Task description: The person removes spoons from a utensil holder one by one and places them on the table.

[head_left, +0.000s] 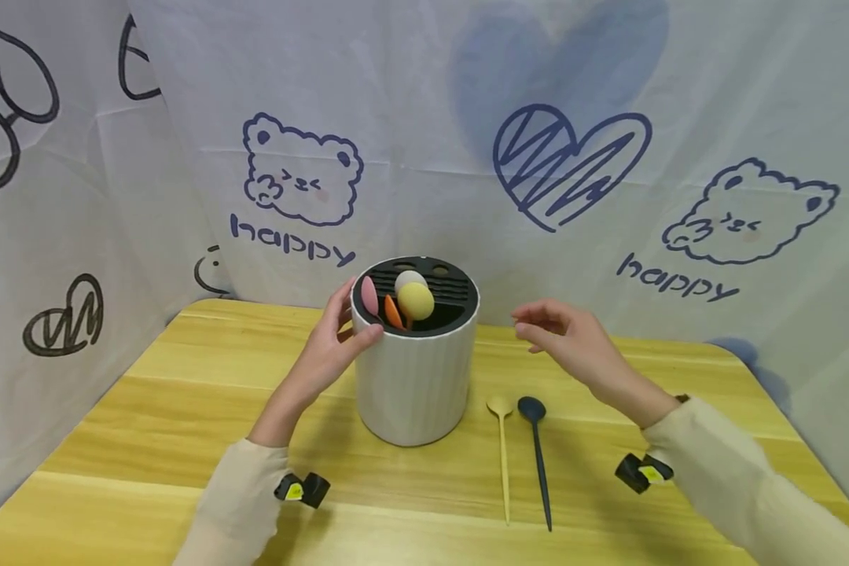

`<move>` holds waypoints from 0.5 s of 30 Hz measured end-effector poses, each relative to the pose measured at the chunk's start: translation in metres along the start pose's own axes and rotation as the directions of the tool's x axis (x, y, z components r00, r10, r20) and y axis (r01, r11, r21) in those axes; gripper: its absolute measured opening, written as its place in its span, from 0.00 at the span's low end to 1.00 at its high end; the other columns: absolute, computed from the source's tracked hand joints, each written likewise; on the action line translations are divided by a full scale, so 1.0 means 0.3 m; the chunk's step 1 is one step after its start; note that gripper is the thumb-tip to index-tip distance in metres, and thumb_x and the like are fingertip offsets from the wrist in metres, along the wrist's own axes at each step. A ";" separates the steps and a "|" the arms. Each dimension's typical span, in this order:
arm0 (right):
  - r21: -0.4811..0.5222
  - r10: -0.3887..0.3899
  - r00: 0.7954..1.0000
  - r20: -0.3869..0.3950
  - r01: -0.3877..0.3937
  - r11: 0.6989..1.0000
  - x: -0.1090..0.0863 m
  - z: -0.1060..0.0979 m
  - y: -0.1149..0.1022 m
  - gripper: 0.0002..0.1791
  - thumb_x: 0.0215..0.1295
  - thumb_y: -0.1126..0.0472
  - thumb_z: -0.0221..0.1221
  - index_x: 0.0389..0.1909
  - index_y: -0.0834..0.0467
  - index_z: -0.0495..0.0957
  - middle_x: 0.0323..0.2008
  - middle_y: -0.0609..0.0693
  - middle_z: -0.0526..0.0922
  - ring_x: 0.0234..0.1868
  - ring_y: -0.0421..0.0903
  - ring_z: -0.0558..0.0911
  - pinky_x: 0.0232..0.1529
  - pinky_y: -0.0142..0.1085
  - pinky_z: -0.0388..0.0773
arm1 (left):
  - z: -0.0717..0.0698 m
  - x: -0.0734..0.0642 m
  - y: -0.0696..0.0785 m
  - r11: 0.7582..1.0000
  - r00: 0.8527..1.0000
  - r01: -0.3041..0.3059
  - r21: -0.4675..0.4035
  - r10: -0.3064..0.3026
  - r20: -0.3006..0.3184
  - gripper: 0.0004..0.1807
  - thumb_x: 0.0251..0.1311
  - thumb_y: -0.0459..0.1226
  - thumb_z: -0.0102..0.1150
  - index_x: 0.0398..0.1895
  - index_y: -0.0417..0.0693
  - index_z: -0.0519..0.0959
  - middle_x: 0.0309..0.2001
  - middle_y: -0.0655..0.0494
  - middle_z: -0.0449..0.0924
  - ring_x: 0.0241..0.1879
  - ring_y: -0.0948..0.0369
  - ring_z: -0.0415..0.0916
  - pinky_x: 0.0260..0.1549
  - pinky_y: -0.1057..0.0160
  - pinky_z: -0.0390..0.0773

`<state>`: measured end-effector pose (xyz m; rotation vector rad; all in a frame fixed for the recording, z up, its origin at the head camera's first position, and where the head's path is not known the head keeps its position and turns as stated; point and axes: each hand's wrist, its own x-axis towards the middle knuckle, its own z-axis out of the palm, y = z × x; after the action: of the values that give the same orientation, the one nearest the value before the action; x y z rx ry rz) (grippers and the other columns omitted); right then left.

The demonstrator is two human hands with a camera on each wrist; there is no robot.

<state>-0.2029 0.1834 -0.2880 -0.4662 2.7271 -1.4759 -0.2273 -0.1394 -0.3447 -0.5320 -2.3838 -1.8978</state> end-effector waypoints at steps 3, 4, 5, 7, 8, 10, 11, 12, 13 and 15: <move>0.034 -0.031 0.999 0.042 0.029 0.999 0.027 -0.002 -0.038 0.16 0.70 0.60 0.56 0.54 0.65 0.75 0.46 0.57 0.80 0.45 0.50 0.79 0.43 0.34 0.80 | -0.005 0.000 -0.001 1.000 1.000 0.002 -0.002 -0.002 0.000 0.45 0.63 0.48 0.57 0.77 0.51 0.45 0.73 0.42 0.52 0.70 0.45 0.54 0.66 0.44 0.56; 0.043 -0.034 0.998 0.054 0.032 0.999 0.035 -0.002 -0.051 0.16 0.70 0.60 0.56 0.54 0.65 0.75 0.46 0.57 0.80 0.46 0.50 0.79 0.43 0.34 0.80 | -0.005 0.000 -0.002 1.000 1.000 0.002 -0.002 -0.002 0.000 0.45 0.63 0.47 0.56 0.77 0.51 0.45 0.73 0.42 0.51 0.70 0.45 0.54 0.66 0.44 0.56; 0.049 -0.036 0.997 0.063 0.033 0.998 0.044 -0.002 -0.064 0.16 0.70 0.60 0.56 0.54 0.65 0.75 0.47 0.57 0.80 0.46 0.50 0.79 0.43 0.35 0.80 | -0.006 0.000 -0.002 1.000 1.000 0.003 -0.001 -0.003 0.000 0.44 0.63 0.47 0.56 0.77 0.51 0.45 0.73 0.42 0.51 0.70 0.45 0.54 0.66 0.44 0.56; 0.066 -0.034 0.997 0.076 0.029 0.997 0.061 -0.002 -0.086 0.16 0.70 0.60 0.56 0.53 0.65 0.75 0.48 0.57 0.79 0.47 0.50 0.79 0.45 0.36 0.80 | -0.005 0.000 -0.002 1.000 1.000 0.002 0.000 -0.002 0.002 0.44 0.63 0.47 0.56 0.77 0.51 0.45 0.73 0.42 0.51 0.70 0.45 0.54 0.66 0.44 0.56; 0.068 -0.029 0.997 0.078 0.023 0.997 0.068 0.000 -0.098 0.16 0.70 0.60 0.56 0.53 0.65 0.76 0.48 0.57 0.79 0.47 0.50 0.79 0.47 0.37 0.79 | -0.004 0.001 -0.001 1.000 1.000 0.000 0.002 0.000 0.002 0.44 0.63 0.47 0.56 0.77 0.51 0.45 0.73 0.42 0.51 0.70 0.45 0.54 0.66 0.44 0.56; 0.063 -0.015 0.997 0.080 0.010 0.998 0.082 0.004 -0.117 0.16 0.70 0.60 0.56 0.53 0.64 0.76 0.49 0.56 0.80 0.48 0.49 0.79 0.50 0.39 0.78 | -0.003 0.003 -0.001 1.000 1.000 -0.002 0.004 0.002 0.005 0.44 0.63 0.47 0.56 0.77 0.51 0.45 0.73 0.42 0.51 0.70 0.45 0.54 0.66 0.44 0.56; 0.052 -0.007 0.997 0.080 0.003 0.999 0.088 0.008 -0.126 0.15 0.70 0.59 0.57 0.52 0.63 0.77 0.49 0.55 0.80 0.49 0.49 0.79 0.51 0.40 0.78 | -0.002 0.004 -0.001 1.000 1.000 -0.002 0.004 0.002 0.006 0.44 0.63 0.47 0.56 0.77 0.51 0.45 0.73 0.42 0.51 0.70 0.45 0.54 0.66 0.44 0.56; 0.047 -0.002 0.997 0.081 -0.002 0.999 0.094 0.012 -0.134 0.15 0.69 0.59 0.57 0.52 0.62 0.77 0.49 0.55 0.80 0.49 0.49 0.79 0.51 0.41 0.77 | -0.001 0.004 -0.001 1.000 1.000 -0.002 0.003 0.002 0.007 0.44 0.63 0.47 0.56 0.77 0.51 0.45 0.73 0.43 0.51 0.70 0.45 0.54 0.66 0.44 0.56; 0.039 -0.001 0.997 0.082 -0.002 0.999 0.099 0.017 -0.142 0.15 0.69 0.59 0.57 0.52 0.62 0.78 0.49 0.54 0.81 0.49 0.48 0.79 0.52 0.42 0.76 | -0.001 0.004 -0.001 1.000 1.000 -0.002 0.003 0.002 0.007 0.44 0.64 0.47 0.56 0.77 0.51 0.45 0.73 0.42 0.51 0.70 0.45 0.54 0.66 0.44 0.56; 0.040 -0.002 0.996 0.087 -0.001 0.999 0.108 0.029 -0.155 0.15 0.69 0.59 0.57 0.52 0.62 0.78 0.49 0.54 0.81 0.50 0.49 0.78 0.53 0.43 0.76 | -0.001 0.003 -0.002 1.000 1.000 -0.002 0.002 0.002 0.007 0.44 0.64 0.47 0.56 0.77 0.52 0.45 0.73 0.42 0.51 0.70 0.45 0.53 0.66 0.44 0.56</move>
<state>-0.2206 0.1440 -0.2502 -0.5174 2.6265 -1.4708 -0.2282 -0.1395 -0.3450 -0.5416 -2.3885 -1.8963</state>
